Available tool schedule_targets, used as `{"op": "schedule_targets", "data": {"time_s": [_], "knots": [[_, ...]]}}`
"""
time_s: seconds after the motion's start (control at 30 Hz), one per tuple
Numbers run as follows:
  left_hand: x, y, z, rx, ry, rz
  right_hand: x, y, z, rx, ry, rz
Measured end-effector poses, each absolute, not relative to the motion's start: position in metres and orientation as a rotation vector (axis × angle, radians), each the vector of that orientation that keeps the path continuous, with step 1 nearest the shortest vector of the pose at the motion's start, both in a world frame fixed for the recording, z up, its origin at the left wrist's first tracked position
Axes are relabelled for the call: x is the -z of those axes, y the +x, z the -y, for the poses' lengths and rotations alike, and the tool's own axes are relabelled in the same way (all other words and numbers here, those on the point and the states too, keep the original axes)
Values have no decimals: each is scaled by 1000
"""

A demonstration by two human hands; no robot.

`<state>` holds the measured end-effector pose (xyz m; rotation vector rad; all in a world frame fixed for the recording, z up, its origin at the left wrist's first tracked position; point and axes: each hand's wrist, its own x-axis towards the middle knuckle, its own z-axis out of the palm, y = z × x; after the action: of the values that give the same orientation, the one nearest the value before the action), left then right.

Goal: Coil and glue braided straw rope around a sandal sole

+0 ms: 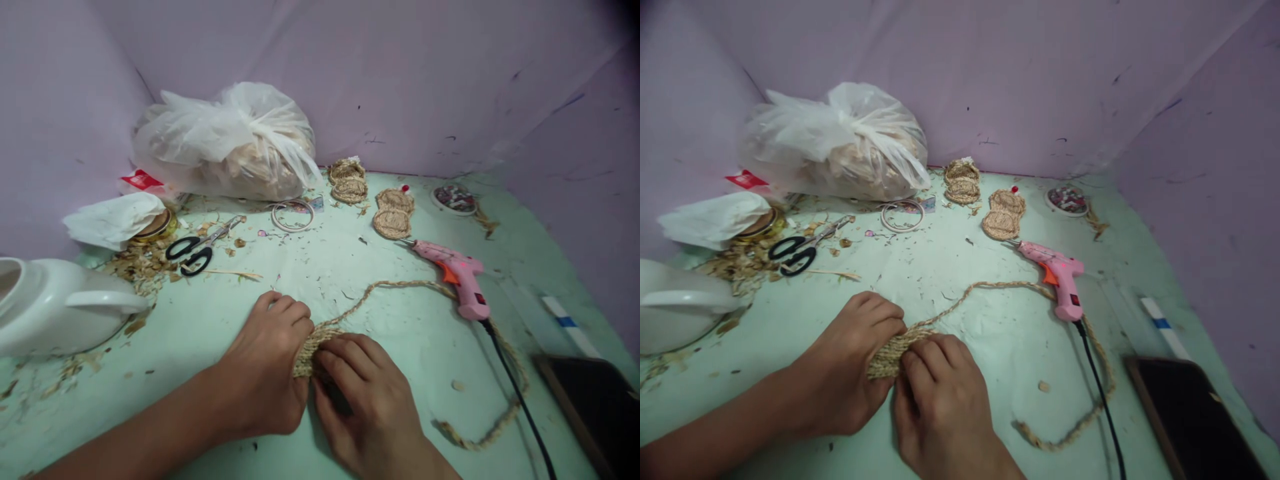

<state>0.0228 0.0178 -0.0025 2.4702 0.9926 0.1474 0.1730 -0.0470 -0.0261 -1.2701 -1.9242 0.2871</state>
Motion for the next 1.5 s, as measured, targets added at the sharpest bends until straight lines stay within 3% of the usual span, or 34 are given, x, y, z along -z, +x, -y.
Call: {"op": "schedule_targets", "data": {"time_s": [1.5], "knots": [[13,22,-18,-364,2480,-983,31,170,52,-332,-1351,1901]]}}
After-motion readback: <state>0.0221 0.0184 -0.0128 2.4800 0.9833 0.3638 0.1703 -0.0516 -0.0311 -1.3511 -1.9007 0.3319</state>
